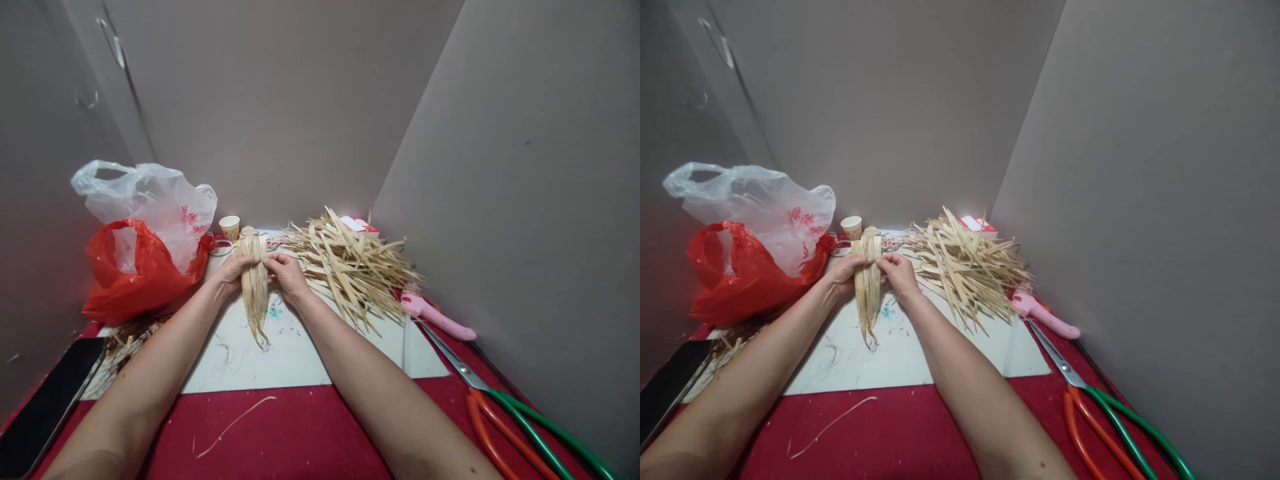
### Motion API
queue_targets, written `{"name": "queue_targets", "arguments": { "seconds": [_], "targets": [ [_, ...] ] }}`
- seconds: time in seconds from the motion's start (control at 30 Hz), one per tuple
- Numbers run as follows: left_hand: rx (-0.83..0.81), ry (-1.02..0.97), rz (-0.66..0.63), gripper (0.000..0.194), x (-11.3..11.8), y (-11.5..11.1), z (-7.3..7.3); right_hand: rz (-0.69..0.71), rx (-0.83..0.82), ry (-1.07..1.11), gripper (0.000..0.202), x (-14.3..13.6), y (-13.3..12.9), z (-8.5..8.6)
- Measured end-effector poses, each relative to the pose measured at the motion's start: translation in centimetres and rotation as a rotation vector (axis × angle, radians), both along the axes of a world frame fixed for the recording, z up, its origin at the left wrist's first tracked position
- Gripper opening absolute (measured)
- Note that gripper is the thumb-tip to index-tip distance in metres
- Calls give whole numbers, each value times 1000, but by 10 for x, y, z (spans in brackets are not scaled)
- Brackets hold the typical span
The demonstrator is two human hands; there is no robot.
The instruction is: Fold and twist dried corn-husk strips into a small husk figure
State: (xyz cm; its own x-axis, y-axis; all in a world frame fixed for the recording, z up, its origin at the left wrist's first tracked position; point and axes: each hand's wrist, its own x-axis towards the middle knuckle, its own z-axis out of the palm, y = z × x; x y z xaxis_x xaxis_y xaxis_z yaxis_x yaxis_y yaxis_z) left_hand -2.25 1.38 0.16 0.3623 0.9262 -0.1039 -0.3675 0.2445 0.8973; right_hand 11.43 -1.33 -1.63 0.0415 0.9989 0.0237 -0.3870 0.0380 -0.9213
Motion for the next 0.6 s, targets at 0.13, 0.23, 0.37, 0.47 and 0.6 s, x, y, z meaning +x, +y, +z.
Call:
{"name": "queue_targets", "arguments": {
  "seconds": [0.13, 0.23, 0.37, 0.47, 0.6],
  "targets": [
    [-3, 5, -51, 24, -1, 0, -1, 18, 3, -32, 25, 2, 0, 2],
    [8, 24, -77, 25, -1, -1, 2, 22, 17, -76, 23, 4, 0, 4],
    [35, 76, -69, 25, -2, -1, 5, 10, 56, -173, 19, 7, -2, 6],
    [73, 114, -51, 28, -3, 0, 4, -16, 71, -273, 17, 9, -2, 6],
    [126, 155, 12, 27, -2, 4, -1, -32, 105, -375, 13, 8, 0, 4]
  ]
}}
